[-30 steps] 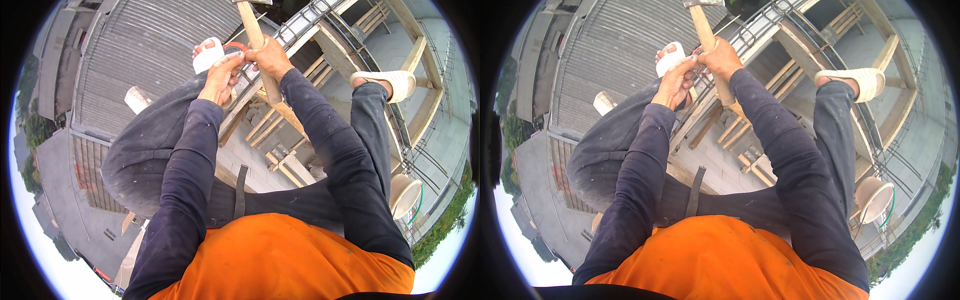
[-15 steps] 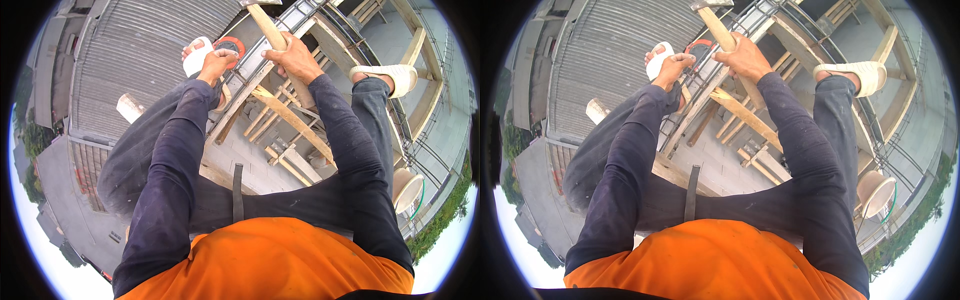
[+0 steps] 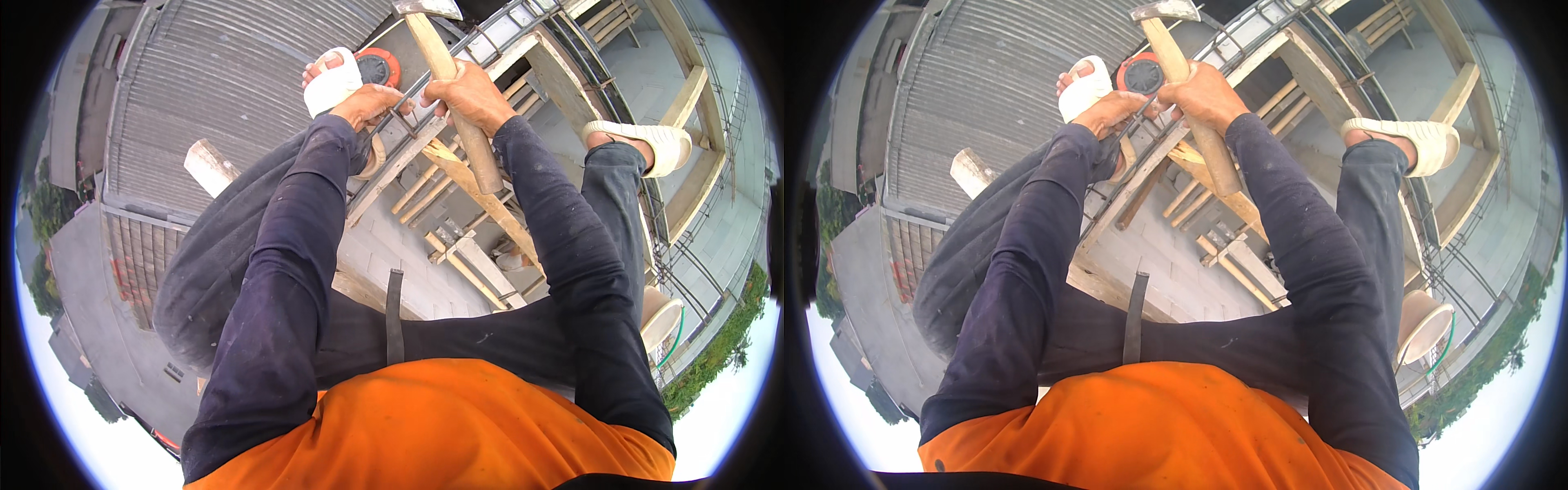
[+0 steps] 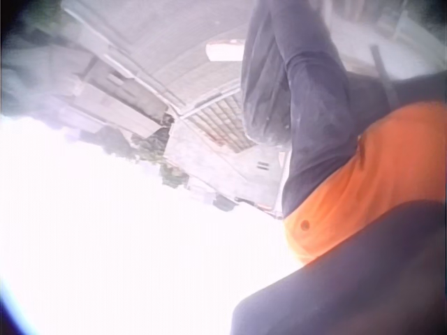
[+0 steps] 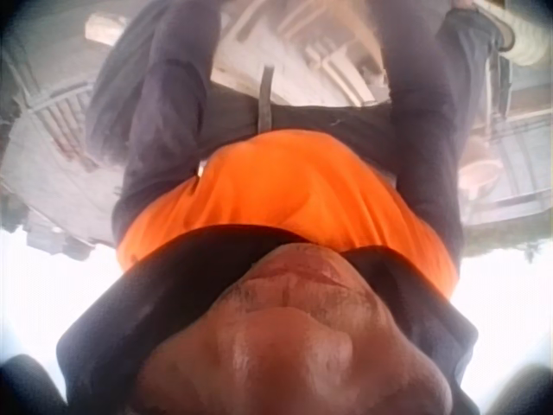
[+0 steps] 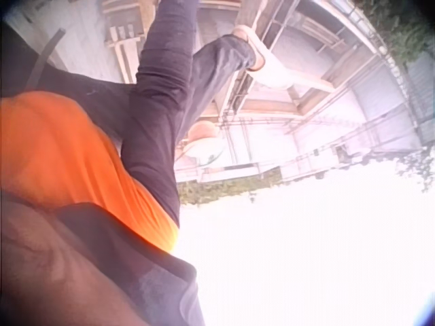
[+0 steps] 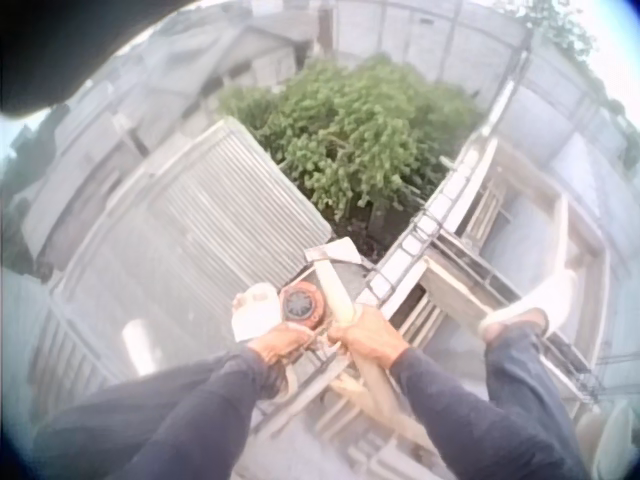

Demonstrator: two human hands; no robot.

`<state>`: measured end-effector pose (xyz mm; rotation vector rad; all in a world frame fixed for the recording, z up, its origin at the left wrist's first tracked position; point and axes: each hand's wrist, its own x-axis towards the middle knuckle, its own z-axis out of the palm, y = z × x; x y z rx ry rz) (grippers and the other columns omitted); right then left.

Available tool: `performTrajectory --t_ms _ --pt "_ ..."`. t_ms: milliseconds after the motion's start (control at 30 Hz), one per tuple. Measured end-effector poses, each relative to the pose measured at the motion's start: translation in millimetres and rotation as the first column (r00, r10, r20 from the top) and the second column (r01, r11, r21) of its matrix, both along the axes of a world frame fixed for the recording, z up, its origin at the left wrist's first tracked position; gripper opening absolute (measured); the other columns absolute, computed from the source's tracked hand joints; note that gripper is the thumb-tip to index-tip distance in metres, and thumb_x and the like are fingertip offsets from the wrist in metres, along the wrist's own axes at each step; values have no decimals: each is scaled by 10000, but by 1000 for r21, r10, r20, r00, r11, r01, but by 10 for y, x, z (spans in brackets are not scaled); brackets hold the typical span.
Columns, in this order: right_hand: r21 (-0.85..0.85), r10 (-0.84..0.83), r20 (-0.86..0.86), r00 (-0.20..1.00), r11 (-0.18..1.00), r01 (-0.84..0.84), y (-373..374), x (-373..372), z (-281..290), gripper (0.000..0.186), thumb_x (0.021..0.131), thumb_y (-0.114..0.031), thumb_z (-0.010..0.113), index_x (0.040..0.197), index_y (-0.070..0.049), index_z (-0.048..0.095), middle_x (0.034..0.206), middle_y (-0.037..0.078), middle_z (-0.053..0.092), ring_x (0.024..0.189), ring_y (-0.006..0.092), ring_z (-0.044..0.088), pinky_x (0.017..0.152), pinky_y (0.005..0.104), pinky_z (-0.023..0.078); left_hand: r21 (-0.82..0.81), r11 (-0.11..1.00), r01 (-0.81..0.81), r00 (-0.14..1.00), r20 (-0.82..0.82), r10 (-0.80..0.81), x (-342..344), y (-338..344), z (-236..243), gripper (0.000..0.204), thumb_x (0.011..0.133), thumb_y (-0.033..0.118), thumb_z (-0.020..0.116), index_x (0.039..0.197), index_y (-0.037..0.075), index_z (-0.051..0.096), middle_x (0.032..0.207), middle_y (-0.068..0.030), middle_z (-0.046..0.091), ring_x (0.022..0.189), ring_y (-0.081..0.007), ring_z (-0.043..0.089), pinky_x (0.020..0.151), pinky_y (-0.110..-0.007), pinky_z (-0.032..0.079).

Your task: The person uses a hammer to bend and secure metal wire around steel rebar and a wooden form on a construction site.

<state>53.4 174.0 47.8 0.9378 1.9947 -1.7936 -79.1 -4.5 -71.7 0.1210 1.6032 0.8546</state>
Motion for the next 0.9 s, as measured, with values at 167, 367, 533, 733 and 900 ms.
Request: performTrajectory --t_ms 167,367,533,733,900 --pt "92 72 40 997 993 -76 -87 76 -183 442 801 -193 753 1173 9 626 862 96 713 721 148 696 598 296 557 64 991 -119 986 128 110 -16 -28 140 203 863 235 740 1017 110 781 796 70 617 624 -40 365 528 -226 253" --pt "443 189 165 968 863 -244 -211 -36 -434 507 795 -213 728 1241 6 624 1010 226 744 935 340 746 841 428 588 130 961 -246 960 172 223 35 -79 224 241 917 212 694 1110 78 748 873 58 642 709 -25 422 555 -200 302" --pt "567 223 216 951 764 -308 -310 -96 -450 530 810 -228 713 1289 -22 617 1039 255 739 1009 406 722 916 473 561 104 935 -339 936 142 323 145 -96 270 234 919 203 694 1094 58 750 819 40 621 660 -35 413 543 -205 298" --pt "581 211 222 952 756 -303 -431 -88 -332 503 812 -184 665 1289 -32 613 1060 251 737 1016 401 720 917 477 558 113 904 -413 907 139 397 174 -178 58 154 885 225 739 972 99 756 798 61 630 634 -20 447 537 -193 302" --pt "535 169 167 971 812 -233 -323 -18 -400 502 791 -213 695 1251 -24 629 1030 245 738 989 387 726 898 458 561 138 847 -513 858 95 505 164 -190 198 252 952 126 597 1163 34 699 1014 -30 711 760 -59 521 652 -226 402"
